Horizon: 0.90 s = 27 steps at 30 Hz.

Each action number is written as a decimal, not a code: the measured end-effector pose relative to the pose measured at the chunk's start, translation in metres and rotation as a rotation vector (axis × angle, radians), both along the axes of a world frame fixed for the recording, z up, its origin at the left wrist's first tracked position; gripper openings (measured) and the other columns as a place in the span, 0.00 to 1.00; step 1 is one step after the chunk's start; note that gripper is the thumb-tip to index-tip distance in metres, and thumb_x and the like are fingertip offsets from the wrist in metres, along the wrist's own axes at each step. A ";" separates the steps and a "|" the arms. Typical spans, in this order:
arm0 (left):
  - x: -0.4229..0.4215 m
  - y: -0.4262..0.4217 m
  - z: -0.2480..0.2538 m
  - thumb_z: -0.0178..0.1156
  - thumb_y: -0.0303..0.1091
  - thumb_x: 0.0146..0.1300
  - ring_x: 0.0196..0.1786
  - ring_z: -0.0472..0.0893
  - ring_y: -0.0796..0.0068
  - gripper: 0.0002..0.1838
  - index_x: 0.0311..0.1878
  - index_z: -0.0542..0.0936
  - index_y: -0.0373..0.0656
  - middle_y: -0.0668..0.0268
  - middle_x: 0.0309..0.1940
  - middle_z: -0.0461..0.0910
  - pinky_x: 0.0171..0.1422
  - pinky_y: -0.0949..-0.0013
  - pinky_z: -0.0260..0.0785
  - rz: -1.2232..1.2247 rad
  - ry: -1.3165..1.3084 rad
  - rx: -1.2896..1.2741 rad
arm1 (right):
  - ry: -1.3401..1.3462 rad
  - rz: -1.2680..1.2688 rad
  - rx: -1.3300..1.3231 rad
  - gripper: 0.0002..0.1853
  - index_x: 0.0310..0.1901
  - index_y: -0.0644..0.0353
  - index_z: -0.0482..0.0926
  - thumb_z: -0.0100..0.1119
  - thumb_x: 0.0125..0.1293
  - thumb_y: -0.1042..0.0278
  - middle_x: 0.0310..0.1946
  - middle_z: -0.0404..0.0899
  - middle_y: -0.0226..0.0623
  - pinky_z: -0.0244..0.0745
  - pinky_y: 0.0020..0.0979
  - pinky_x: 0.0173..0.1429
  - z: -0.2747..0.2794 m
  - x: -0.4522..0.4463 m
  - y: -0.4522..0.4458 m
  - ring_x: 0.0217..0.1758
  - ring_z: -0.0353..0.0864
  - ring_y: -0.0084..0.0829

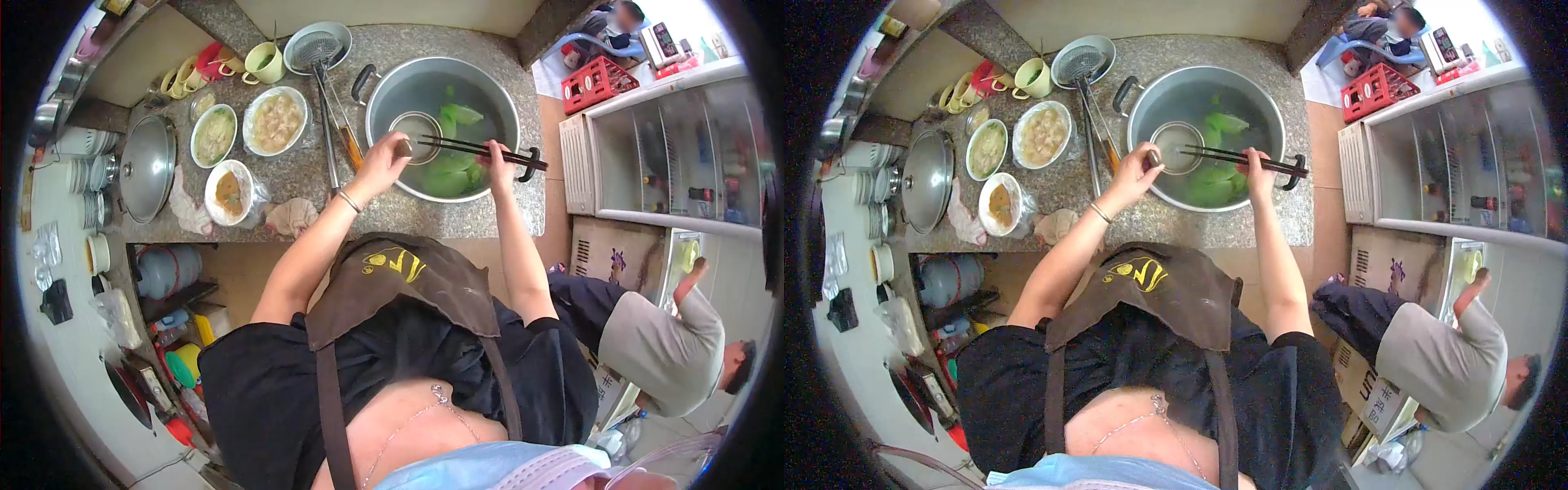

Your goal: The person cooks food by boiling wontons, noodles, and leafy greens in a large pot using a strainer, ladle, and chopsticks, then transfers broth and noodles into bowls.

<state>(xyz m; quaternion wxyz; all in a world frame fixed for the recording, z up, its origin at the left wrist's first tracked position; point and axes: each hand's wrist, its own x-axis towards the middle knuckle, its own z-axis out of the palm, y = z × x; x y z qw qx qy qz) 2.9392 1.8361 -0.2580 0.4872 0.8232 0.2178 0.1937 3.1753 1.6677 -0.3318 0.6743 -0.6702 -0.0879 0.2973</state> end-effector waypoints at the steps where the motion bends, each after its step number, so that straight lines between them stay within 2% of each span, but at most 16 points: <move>1: 0.000 0.005 -0.012 0.59 0.26 0.56 0.33 0.71 0.70 0.11 0.40 0.69 0.42 0.64 0.31 0.70 0.37 0.69 0.65 0.052 -0.048 -0.012 | -0.014 0.001 0.015 0.13 0.37 0.66 0.78 0.54 0.66 0.62 0.30 0.80 0.37 0.79 0.26 0.34 0.007 0.001 -0.004 0.30 0.80 0.26; 2: -0.004 0.007 -0.022 0.59 0.25 0.57 0.26 0.66 0.83 0.10 0.38 0.68 0.43 0.71 0.27 0.66 0.30 0.76 0.61 0.110 -0.095 -0.028 | -0.027 0.007 0.027 0.13 0.37 0.67 0.78 0.54 0.66 0.63 0.31 0.80 0.37 0.79 0.25 0.35 0.013 0.000 -0.009 0.31 0.80 0.26; 3: -0.009 0.015 -0.019 0.59 0.25 0.57 0.26 0.66 0.84 0.10 0.38 0.68 0.44 0.73 0.28 0.66 0.30 0.77 0.61 0.099 -0.072 -0.136 | -0.030 0.010 0.035 0.13 0.37 0.67 0.78 0.54 0.66 0.63 0.31 0.80 0.37 0.79 0.25 0.35 0.025 0.001 -0.004 0.31 0.80 0.26; 5: -0.004 0.022 -0.016 0.59 0.25 0.57 0.26 0.66 0.85 0.10 0.38 0.68 0.44 0.74 0.28 0.66 0.30 0.77 0.61 0.093 -0.090 -0.068 | -0.375 0.120 -0.041 0.13 0.38 0.68 0.77 0.53 0.66 0.64 0.31 0.80 0.36 0.78 0.24 0.37 0.043 0.001 0.002 0.31 0.80 0.25; 6: -0.005 0.018 -0.012 0.59 0.25 0.57 0.25 0.65 0.85 0.10 0.38 0.68 0.44 0.74 0.28 0.66 0.30 0.77 0.61 0.092 -0.097 -0.019 | -0.399 0.163 -0.039 0.12 0.38 0.68 0.77 0.53 0.66 0.65 0.31 0.80 0.36 0.78 0.24 0.38 0.048 -0.001 0.005 0.32 0.80 0.23; 8: -0.003 0.019 -0.011 0.59 0.25 0.57 0.25 0.66 0.85 0.10 0.38 0.68 0.44 0.74 0.28 0.66 0.30 0.77 0.61 0.081 -0.124 0.002 | -0.530 0.207 -0.083 0.12 0.35 0.64 0.78 0.55 0.65 0.62 0.22 0.78 0.33 0.70 0.26 0.30 0.048 -0.004 0.018 0.24 0.75 0.22; 10: -0.001 0.021 -0.012 0.59 0.25 0.57 0.25 0.65 0.85 0.10 0.37 0.68 0.44 0.74 0.28 0.66 0.30 0.78 0.60 0.089 -0.093 0.000 | -0.686 0.272 -0.183 0.11 0.32 0.64 0.78 0.57 0.62 0.63 0.19 0.76 0.38 0.69 0.29 0.29 0.050 -0.012 0.031 0.22 0.75 0.27; 12: -0.001 0.018 -0.010 0.59 0.25 0.57 0.25 0.65 0.86 0.09 0.37 0.68 0.44 0.74 0.28 0.66 0.30 0.78 0.60 0.084 -0.114 -0.005 | -0.787 0.255 -0.178 0.12 0.30 0.64 0.78 0.58 0.61 0.62 0.18 0.75 0.39 0.69 0.31 0.28 0.033 -0.022 0.043 0.21 0.75 0.30; 13: 0.000 0.016 -0.008 0.59 0.25 0.57 0.25 0.65 0.86 0.09 0.37 0.68 0.44 0.74 0.28 0.66 0.29 0.79 0.59 0.082 -0.137 -0.011 | -0.736 0.279 -0.242 0.12 0.30 0.64 0.78 0.58 0.61 0.62 0.19 0.76 0.40 0.69 0.32 0.29 0.029 -0.026 0.044 0.23 0.76 0.31; 14: -0.001 0.014 -0.007 0.59 0.25 0.57 0.25 0.65 0.86 0.09 0.37 0.68 0.44 0.74 0.28 0.66 0.29 0.79 0.59 0.083 -0.139 -0.007 | -0.646 0.215 -0.196 0.12 0.30 0.64 0.78 0.57 0.62 0.62 0.19 0.77 0.39 0.70 0.31 0.27 0.022 -0.030 0.048 0.22 0.77 0.29; 16: -0.004 0.011 -0.004 0.58 0.24 0.57 0.25 0.64 0.87 0.09 0.37 0.68 0.44 0.74 0.28 0.66 0.29 0.79 0.59 0.063 -0.114 -0.048 | -0.330 0.137 -0.111 0.13 0.33 0.68 0.77 0.54 0.65 0.63 0.24 0.79 0.36 0.76 0.25 0.31 0.012 -0.027 0.048 0.25 0.79 0.25; 17: -0.007 0.014 -0.006 0.58 0.23 0.53 0.29 0.72 0.75 0.13 0.41 0.69 0.42 0.65 0.29 0.69 0.35 0.72 0.66 0.077 -0.039 -0.073 | -0.221 0.090 -0.034 0.13 0.33 0.68 0.77 0.54 0.65 0.63 0.25 0.79 0.37 0.77 0.25 0.31 0.009 -0.024 0.046 0.25 0.79 0.25; 19: -0.012 0.021 -0.017 0.58 0.23 0.53 0.29 0.71 0.76 0.13 0.41 0.68 0.42 0.66 0.28 0.68 0.34 0.72 0.65 0.092 -0.062 -0.107 | -0.066 0.002 0.030 0.13 0.34 0.68 0.77 0.54 0.65 0.63 0.27 0.79 0.38 0.79 0.25 0.32 0.005 -0.015 0.037 0.26 0.79 0.26; 24: -0.012 0.022 -0.011 0.58 0.22 0.54 0.27 0.69 0.79 0.12 0.39 0.68 0.41 0.69 0.26 0.66 0.34 0.74 0.64 0.125 -0.106 -0.094 | -0.213 0.047 0.040 0.14 0.35 0.69 0.78 0.54 0.65 0.63 0.23 0.79 0.38 0.77 0.26 0.30 0.018 -0.021 0.032 0.25 0.80 0.25; 26: -0.012 0.022 -0.011 0.58 0.22 0.54 0.27 0.69 0.80 0.12 0.39 0.68 0.41 0.69 0.26 0.66 0.34 0.74 0.64 0.138 -0.086 -0.095 | -0.467 0.169 -0.106 0.13 0.34 0.68 0.78 0.56 0.64 0.63 0.21 0.78 0.36 0.74 0.25 0.30 0.026 -0.021 0.034 0.24 0.79 0.23; 27: -0.011 0.022 -0.010 0.59 0.22 0.54 0.28 0.68 0.80 0.11 0.39 0.68 0.41 0.69 0.26 0.66 0.34 0.74 0.63 0.150 -0.067 -0.093 | -0.442 0.165 -0.080 0.12 0.33 0.67 0.78 0.58 0.63 0.63 0.19 0.77 0.35 0.71 0.26 0.29 0.031 -0.024 0.036 0.23 0.78 0.23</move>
